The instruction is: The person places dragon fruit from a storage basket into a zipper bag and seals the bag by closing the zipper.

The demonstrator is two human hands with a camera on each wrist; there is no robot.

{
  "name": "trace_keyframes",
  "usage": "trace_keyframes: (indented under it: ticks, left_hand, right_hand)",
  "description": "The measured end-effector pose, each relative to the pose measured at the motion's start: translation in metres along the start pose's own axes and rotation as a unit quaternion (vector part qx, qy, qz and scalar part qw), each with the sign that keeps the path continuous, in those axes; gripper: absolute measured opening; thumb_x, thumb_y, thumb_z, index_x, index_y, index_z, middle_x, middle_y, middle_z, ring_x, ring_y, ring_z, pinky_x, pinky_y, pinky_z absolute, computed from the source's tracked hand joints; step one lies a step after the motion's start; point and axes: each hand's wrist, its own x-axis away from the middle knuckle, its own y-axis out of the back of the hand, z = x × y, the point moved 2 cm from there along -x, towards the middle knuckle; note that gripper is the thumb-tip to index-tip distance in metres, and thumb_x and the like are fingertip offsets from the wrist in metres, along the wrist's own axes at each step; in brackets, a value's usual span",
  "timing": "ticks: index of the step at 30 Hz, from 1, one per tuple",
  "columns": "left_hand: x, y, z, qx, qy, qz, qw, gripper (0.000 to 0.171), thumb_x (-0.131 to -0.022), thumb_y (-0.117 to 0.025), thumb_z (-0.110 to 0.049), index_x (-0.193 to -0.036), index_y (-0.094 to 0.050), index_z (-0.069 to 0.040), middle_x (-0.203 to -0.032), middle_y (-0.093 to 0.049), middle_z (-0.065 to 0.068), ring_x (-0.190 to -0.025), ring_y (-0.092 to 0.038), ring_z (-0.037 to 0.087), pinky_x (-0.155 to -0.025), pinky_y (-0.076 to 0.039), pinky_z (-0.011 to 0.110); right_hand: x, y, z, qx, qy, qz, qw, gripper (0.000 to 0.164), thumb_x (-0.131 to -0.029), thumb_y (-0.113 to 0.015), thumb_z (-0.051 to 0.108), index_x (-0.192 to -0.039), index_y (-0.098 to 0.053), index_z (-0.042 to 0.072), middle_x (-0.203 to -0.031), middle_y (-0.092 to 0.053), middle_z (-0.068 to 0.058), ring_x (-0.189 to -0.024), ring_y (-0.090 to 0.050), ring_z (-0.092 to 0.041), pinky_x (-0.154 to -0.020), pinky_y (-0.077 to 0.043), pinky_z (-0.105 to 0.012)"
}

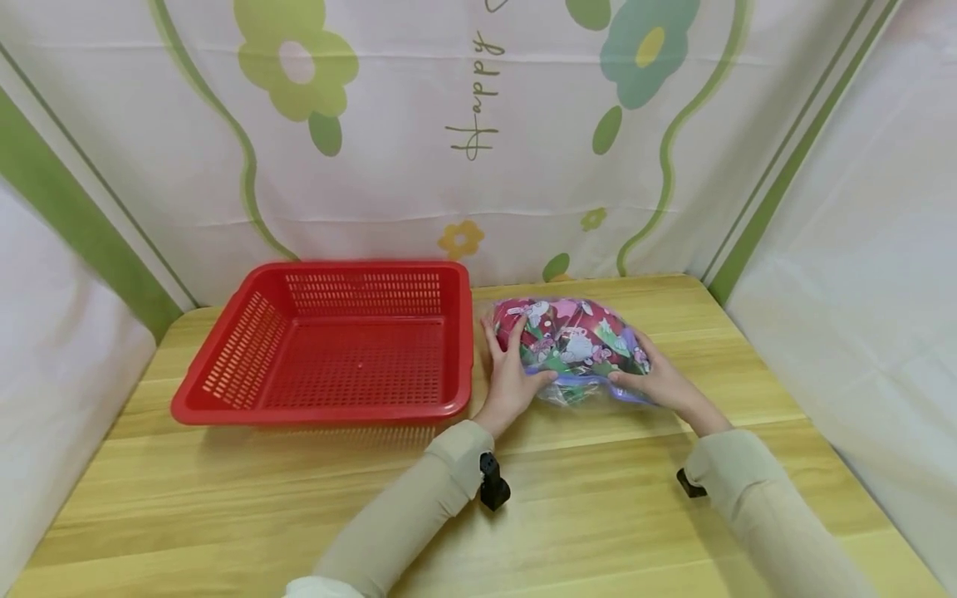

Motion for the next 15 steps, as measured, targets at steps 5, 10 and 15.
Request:
trace_keyframes:
  ticks: [5,10,15]
  left_hand:
    - [-0.01,-0.004,0.006,0.01,-0.016,-0.005,0.9998,0.092,-0.077,-0.078,-0.008,-0.15,-0.026,-0.027,-0.158,0.022,0.017,-0.146,-0.014,0.043,-0.104,-0.045,0.043]
    - [-0.02,-0.008,0.006,0.005,-0.036,-0.006,0.9993,0.089,-0.08,-0.073,-0.001,-0.151,-0.025,-0.027,-0.158,0.023,0.015,-0.146,-0.017,0.041,-0.104,-0.045,0.041]
    - [-0.027,-0.011,0.005,-0.009,-0.052,-0.023,0.9984,0.086,-0.081,-0.072,-0.001,-0.151,-0.029,-0.026,-0.159,0.019,0.018,-0.145,-0.019,0.043,-0.101,-0.048,0.04]
  right_hand:
    - [-0.006,-0.003,0.002,-0.01,-0.005,-0.041,0.999,0.098,-0.086,-0.07,0.026,-0.155,-0.001,0.018,-0.156,-0.01,-0.03,-0.141,-0.011,-0.054,-0.111,-0.011,-0.07]
    - [-0.014,-0.004,0.004,-0.023,-0.004,-0.061,0.998,0.093,-0.09,-0.065,0.018,-0.155,0.001,0.017,-0.157,-0.008,-0.028,-0.142,-0.008,-0.053,-0.113,-0.008,-0.067]
    - [-0.024,-0.001,0.003,-0.004,-0.017,-0.069,0.997,0.09,-0.092,-0.063,0.018,-0.155,0.002,0.017,-0.157,-0.007,-0.029,-0.142,-0.008,-0.053,-0.113,-0.008,-0.067]
